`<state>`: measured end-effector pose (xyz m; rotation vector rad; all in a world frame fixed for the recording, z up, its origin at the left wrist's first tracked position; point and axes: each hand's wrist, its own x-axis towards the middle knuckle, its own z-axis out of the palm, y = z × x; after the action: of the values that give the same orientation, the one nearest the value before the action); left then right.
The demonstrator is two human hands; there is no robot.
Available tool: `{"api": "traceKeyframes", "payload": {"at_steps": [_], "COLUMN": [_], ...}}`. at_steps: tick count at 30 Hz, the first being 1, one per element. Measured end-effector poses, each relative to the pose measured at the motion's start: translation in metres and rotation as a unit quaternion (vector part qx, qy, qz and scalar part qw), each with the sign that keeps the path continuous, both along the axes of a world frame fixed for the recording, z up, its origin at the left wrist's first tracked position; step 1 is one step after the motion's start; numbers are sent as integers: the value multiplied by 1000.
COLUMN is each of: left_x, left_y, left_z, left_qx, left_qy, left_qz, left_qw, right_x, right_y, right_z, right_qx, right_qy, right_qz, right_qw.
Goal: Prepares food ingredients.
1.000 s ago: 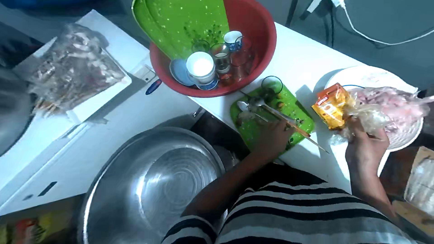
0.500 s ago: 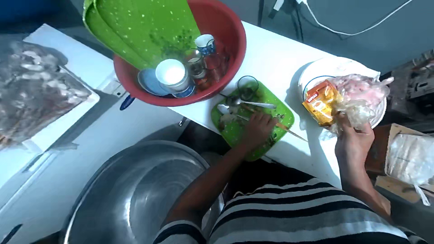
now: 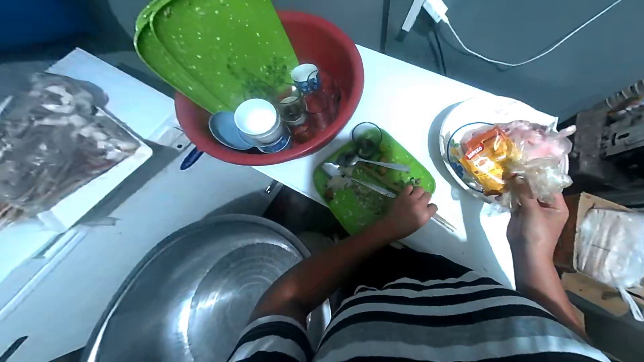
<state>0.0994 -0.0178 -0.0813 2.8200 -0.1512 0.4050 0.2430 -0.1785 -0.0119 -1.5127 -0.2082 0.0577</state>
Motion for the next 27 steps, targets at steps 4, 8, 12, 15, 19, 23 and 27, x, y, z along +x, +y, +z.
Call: {"api": "traceKeyframes", "payload": {"at_steps": [4,8,12,15,19,23,27], "left_x": [3,7,15,11,-8,-43,-79], "left_y": [-14,-27,-28,-8,29,55,67], "left_z": [14,55,83,106,135,151,138], "left_qx": [-20,-39,-71,-107,-152,-316,-466], "left_qy": [-87,-146,-237,-238,-284,-360,-446], "left_qz": [-46,-26,48,118,231,293,351], "left_qw": [995,988,968,958,918,827,678], "right_x": [12,26,30,24,15,7,-7], "right_y": [-6,-28,-41,-38,-26,-6,17], "right_z": [4,17,25,27,24,22,20], "right_qx": [-3,-13,8,20,22,19,30], "right_qy": [-15,-36,-38,-34,-23,-5,18], "right_qz": [-7,-33,-65,-65,-22,21,93], "right_qw": [1000,999,997,997,999,1000,995]}}
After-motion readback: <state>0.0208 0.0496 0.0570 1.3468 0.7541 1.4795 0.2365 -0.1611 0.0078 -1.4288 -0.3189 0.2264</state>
